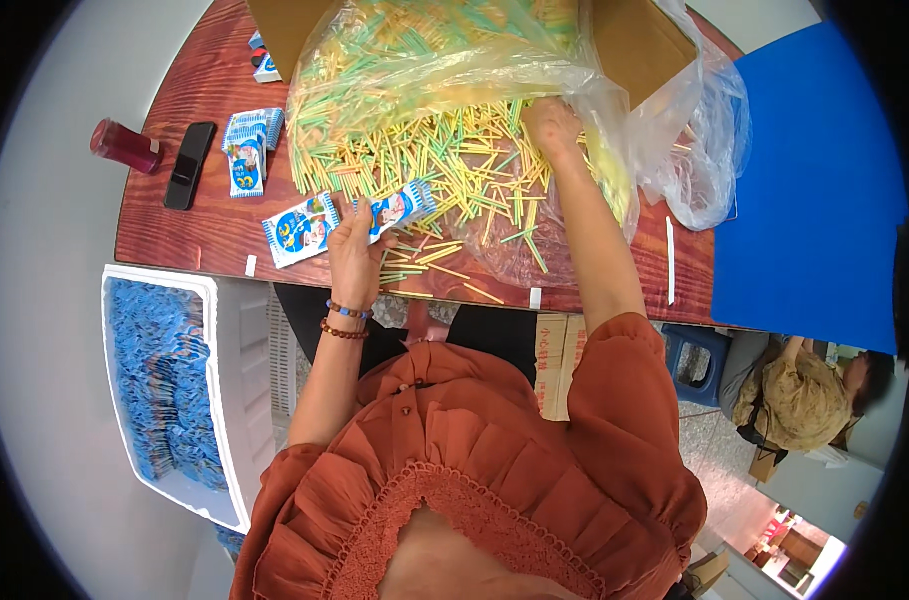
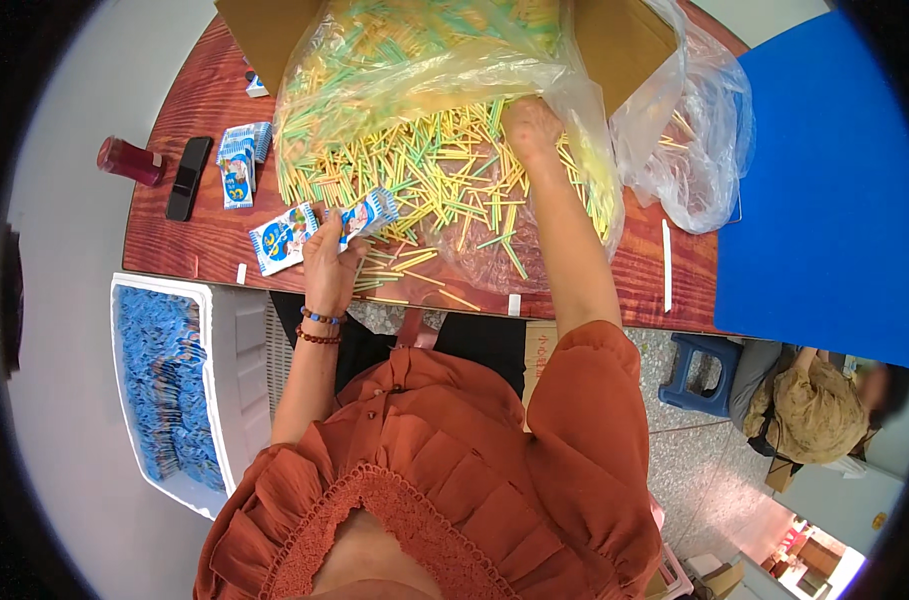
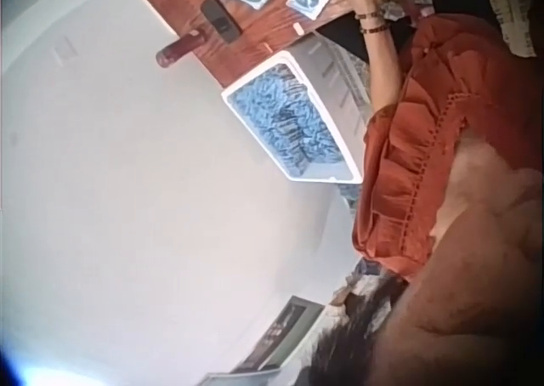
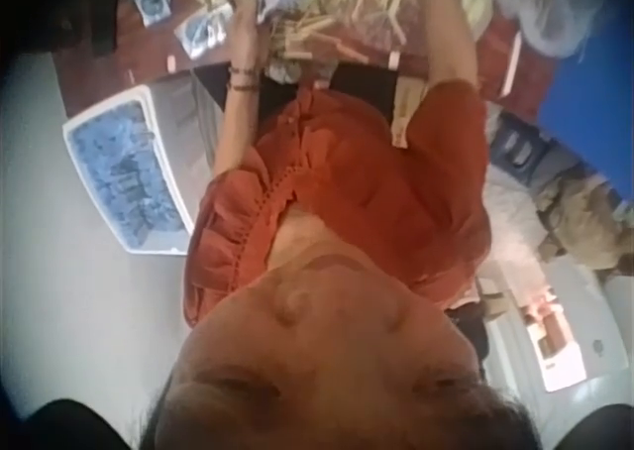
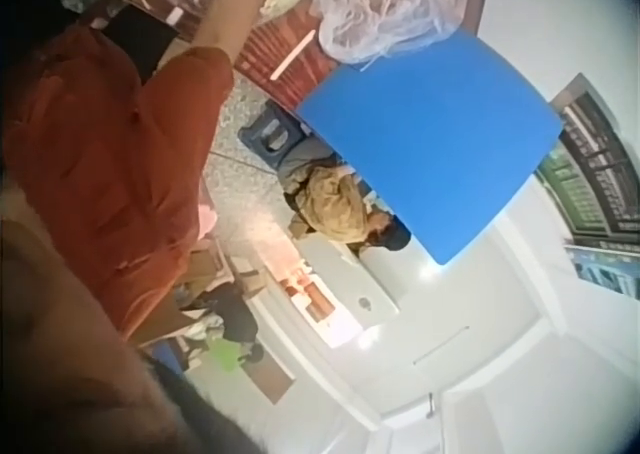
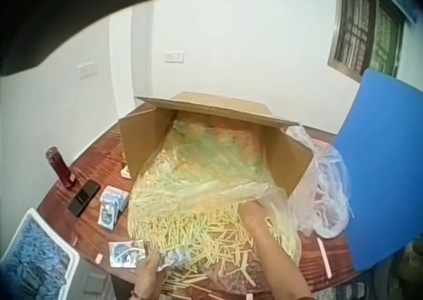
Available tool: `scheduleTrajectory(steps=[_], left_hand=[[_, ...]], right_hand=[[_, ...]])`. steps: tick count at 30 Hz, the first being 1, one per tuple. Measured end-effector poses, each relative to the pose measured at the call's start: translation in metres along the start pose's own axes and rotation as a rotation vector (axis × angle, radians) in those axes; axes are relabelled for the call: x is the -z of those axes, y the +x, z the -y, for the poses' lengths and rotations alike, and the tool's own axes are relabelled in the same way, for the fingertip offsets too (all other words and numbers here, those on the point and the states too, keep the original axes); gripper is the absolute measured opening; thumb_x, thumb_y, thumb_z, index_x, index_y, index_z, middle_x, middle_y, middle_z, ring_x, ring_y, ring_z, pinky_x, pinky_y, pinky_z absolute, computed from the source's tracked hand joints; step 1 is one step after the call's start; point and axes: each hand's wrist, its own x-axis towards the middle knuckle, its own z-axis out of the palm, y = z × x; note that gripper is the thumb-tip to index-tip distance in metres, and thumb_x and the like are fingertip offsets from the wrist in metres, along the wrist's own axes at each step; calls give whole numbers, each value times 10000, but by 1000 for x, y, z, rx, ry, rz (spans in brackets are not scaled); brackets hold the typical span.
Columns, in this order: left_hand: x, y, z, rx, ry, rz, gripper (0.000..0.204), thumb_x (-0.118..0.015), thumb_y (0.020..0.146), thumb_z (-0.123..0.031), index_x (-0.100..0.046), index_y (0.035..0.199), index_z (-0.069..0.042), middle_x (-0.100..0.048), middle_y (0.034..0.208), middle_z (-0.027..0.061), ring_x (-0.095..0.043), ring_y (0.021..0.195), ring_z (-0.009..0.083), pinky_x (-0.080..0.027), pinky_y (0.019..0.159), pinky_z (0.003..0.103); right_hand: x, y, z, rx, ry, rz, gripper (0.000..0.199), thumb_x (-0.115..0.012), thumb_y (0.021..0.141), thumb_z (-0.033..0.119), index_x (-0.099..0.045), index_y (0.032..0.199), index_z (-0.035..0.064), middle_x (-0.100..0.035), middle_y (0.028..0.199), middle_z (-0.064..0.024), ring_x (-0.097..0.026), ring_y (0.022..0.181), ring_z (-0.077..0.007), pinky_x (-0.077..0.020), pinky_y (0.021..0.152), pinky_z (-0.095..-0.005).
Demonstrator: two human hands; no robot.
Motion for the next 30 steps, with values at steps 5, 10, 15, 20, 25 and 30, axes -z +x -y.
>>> scheduleTrajectory(steps=[5, 10, 15, 20, 25, 30], left_hand=[[10, 2, 3, 4, -13, 7, 204, -543, 973, -231, -659, 932, -68, -657, 902, 9, -544, 705, 90, -463, 604, 250], [8, 4, 5, 30, -40, 28, 216, -544, 972, -229, -648, 937, -43, -650, 880, 29, -535, 692, 98, -465, 611, 257], [-3, 2, 5, 27, -49, 26, 227, -559, 964, -226, -641, 886, -29, -623, 835, 30, -528, 659, 114, -467, 603, 260], [-4, -2, 5, 43, -58, -5, 239, -567, 960, -233, -639, 846, -35, -613, 809, 23, -530, 639, 121, -472, 600, 262], [-7, -2, 9, 60, -152, 33, 206, -555, 966, -232, -627, 912, -47, -621, 854, 16, -536, 671, 118, -480, 619, 262], [-14, -5, 10, 23, -130, 24, 182, -514, 985, -234, -558, 968, -58, -538, 868, 0, -496, 720, 111, -465, 641, 272]], right_hand=[[18, -7, -15, 24, 242, 142, 353, -496, 831, 268, -662, 959, -16, -627, 1038, -269, -602, 984, -406, -470, 846, -451], [34, -24, -35, -20, 911, 390, 252, -489, 911, 210, -619, 981, 6, -640, 914, -86, -614, 865, -184, -455, 787, -298], [51, -58, -23, -35, 1066, 445, 296, -512, 910, 182, -529, 1130, -15, -636, 956, -93, -623, 858, -177, -445, 818, -300], [55, -68, -14, -169, 1260, 526, 291, -511, 927, 103, -472, 1166, -58, -611, 934, -109, -612, 859, -212, -466, 857, -351], [28, -82, -16, -142, 1770, 615, 179, -473, 956, 63, -482, 1105, -35, -566, 894, -100, -581, 889, -260, -473, 906, -437], [27, -126, 36, -6, 2093, 528, 150, -445, 989, 145, -492, 1053, 17, -528, 906, -97, -558, 952, -291, -416, 975, -488]])
